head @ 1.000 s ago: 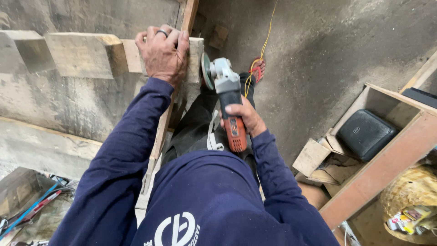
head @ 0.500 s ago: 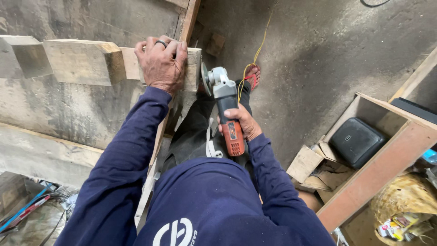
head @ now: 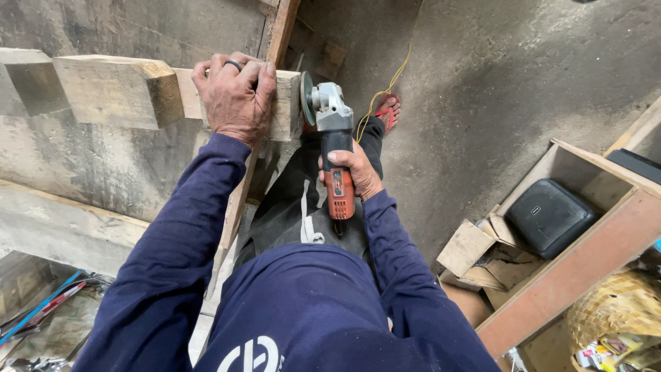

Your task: The person uses an angle grinder to smooth the surface of a wooden pallet. They hold the tool with both hands and move it across the wood, then reposition the pallet to grind different sections.

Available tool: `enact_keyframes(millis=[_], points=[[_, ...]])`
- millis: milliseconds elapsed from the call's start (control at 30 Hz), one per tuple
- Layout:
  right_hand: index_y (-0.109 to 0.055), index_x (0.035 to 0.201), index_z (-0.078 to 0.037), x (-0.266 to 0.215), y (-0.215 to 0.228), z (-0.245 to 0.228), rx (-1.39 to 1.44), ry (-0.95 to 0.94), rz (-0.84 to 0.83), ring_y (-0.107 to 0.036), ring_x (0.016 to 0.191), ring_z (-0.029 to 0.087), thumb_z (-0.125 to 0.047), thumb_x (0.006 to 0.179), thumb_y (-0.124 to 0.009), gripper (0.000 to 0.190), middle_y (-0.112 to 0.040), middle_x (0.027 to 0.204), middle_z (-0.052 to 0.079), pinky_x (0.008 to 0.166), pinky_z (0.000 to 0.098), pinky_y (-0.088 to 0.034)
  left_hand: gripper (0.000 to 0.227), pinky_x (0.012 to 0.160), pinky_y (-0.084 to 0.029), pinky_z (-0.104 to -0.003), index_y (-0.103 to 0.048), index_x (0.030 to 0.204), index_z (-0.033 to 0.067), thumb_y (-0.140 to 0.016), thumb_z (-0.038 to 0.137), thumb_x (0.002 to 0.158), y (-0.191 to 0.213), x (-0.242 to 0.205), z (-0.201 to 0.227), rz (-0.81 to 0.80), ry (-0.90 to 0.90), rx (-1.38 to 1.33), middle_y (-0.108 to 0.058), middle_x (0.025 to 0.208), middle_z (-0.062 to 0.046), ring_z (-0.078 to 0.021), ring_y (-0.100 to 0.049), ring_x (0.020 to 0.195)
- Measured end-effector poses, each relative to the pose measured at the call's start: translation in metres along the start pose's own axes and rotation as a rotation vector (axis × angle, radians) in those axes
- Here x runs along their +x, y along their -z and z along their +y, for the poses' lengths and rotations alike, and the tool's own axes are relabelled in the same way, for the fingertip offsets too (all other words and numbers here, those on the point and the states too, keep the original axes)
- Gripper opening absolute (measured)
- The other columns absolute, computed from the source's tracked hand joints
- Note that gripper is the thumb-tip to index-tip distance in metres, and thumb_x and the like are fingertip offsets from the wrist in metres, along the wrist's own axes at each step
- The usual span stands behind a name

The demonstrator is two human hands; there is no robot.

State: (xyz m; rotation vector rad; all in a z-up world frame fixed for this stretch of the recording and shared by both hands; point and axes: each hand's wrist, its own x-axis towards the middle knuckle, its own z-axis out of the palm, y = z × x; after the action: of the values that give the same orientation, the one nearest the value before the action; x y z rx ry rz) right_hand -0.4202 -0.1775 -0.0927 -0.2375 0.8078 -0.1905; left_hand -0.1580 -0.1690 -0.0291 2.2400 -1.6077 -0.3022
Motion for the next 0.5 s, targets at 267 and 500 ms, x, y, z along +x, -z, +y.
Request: enact_keyframes(millis=[267,500], points=[[-0.054,0.115,-0.001,-0.006,-0.003,0.005,-0.003,0.021,-0.008,-0.071,0.071,0.023,-0.027,0.081,-0.074,0.047,-0.067,0.087,0.014,0.064,0.0376,-0.062,0.039,0.106,-0.03,-0.049,-0.076,0.098,0.0116,-0.055,0.039,0.116,-0.002,-0.001,-0.001,-0.001,0.0,0.015,-0.07,0.102,-0.003,-0.0246,-0.056,0.106],[-0.052,0.116,-0.004,-0.022,0.0,0.016,0.006,-0.051,0.008,-0.07,0.067,0.023,-0.027,0.076,-0.075,0.052,-0.066,0.085,0.013,0.061,0.0362,-0.06,0.04,0.105,-0.029,-0.049,-0.076,0.099,0.0119,-0.053,0.039,0.117,-0.006,0.001,-0.006,0.006,-0.015,0.044,-0.07,0.102,-0.003,-0.0243,-0.056,0.104]])
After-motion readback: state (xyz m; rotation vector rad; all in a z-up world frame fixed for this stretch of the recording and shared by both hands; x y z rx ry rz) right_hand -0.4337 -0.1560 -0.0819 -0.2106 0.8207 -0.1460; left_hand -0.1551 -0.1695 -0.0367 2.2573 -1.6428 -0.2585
